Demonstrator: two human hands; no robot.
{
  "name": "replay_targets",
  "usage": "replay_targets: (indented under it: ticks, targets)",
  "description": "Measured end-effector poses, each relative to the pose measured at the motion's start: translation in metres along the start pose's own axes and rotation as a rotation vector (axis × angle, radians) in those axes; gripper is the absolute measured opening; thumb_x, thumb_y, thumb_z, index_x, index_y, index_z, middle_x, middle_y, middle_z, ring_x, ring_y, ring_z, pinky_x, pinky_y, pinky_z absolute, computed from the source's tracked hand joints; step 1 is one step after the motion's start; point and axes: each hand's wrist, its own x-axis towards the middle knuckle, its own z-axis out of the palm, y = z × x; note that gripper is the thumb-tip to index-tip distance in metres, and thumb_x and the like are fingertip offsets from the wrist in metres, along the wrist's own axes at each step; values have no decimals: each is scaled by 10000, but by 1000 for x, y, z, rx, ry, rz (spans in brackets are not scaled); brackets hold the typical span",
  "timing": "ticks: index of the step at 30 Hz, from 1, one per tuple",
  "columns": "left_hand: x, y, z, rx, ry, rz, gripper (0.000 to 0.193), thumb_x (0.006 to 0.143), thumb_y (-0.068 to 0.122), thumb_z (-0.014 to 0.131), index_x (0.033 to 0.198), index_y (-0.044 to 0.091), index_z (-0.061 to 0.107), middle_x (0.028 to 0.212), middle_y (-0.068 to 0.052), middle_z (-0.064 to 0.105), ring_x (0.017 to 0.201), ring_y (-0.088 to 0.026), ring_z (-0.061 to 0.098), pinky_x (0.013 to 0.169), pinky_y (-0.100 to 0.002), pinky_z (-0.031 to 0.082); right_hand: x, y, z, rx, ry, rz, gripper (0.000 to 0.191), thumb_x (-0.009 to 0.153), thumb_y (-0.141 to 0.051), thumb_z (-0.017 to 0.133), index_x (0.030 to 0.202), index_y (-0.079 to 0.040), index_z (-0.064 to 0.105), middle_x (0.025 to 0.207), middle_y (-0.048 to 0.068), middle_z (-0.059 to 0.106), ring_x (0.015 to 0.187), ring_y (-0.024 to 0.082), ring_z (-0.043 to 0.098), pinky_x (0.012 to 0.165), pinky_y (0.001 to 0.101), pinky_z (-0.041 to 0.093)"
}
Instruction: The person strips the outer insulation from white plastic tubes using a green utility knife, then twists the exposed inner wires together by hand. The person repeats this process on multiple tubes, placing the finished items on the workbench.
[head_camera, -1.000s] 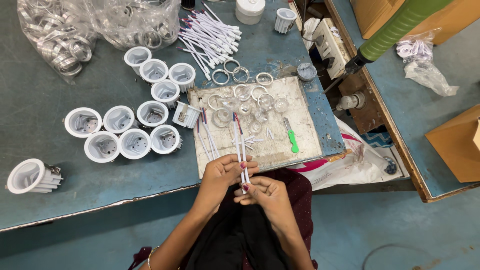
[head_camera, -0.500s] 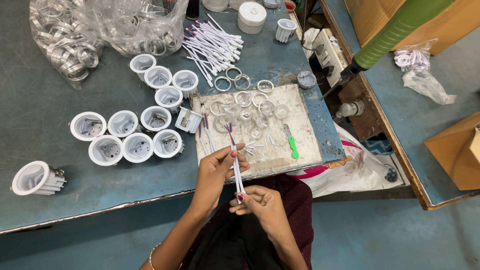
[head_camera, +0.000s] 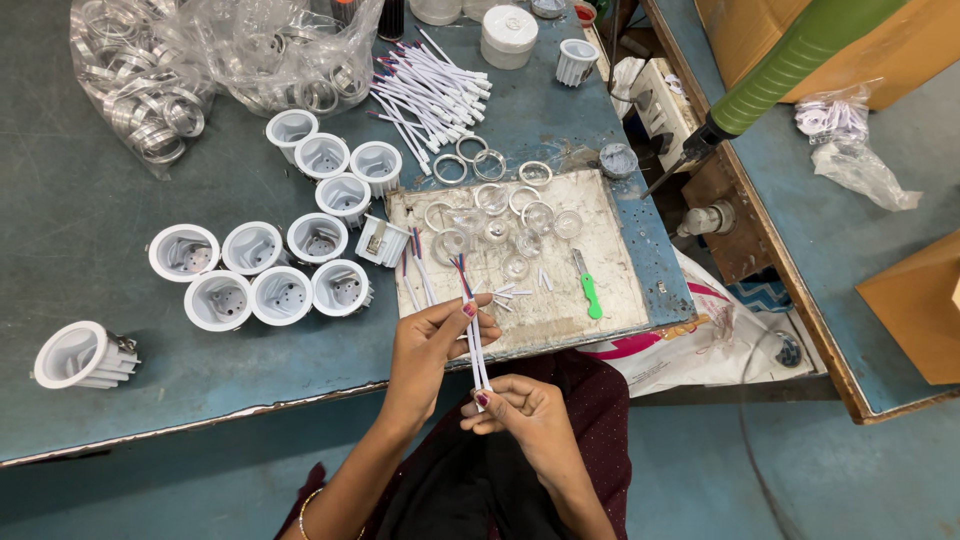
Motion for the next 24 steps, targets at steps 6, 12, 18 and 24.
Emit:
replay_targets:
  ticks: [6, 12, 18, 24]
  targets:
    - [-1, -3, -1, -17, -3, -13, 355, 1021, 136, 546, 1244, -102, 687, 939, -144, 745, 869, -209, 745, 840, -344, 625, 1, 1, -1, -6, -3, 8, 247, 950, -125, 672, 1059, 96, 703, 897, 201, 792, 778, 247, 796, 684, 291, 635]
    - [-1, -4, -1, -16, -5, 6, 355, 1022, 145, 532, 1220, -100, 697, 935, -135, 745, 857, -204, 742, 830, -343, 629, 1, 2, -1, -11, 2, 14, 250, 950, -121, 673, 1062, 100, 701, 891, 208, 790, 768, 249, 796, 678, 290, 635]
    - [-3, -2, 1, 7, 58, 2, 342, 1001, 123, 520, 1154, -110, 718, 893, -145, 741, 811, -213, 751, 799, -348, 639, 1, 2, -1, -15, -5, 21, 244, 950, -115, 672, 1059, 102, 698, 891, 210, 789, 764, 248, 794, 679, 288, 635]
    - [-6, 0, 6, 44, 95, 56, 329, 994, 120, 511, 1075, -98, 743, 837, -141, 738, 744, -206, 744, 728, -324, 629, -1, 4, 0, -1, -20, 7, 234, 958, -102, 659, 1059, 106, 696, 890, 212, 788, 763, 249, 794, 682, 288, 637]
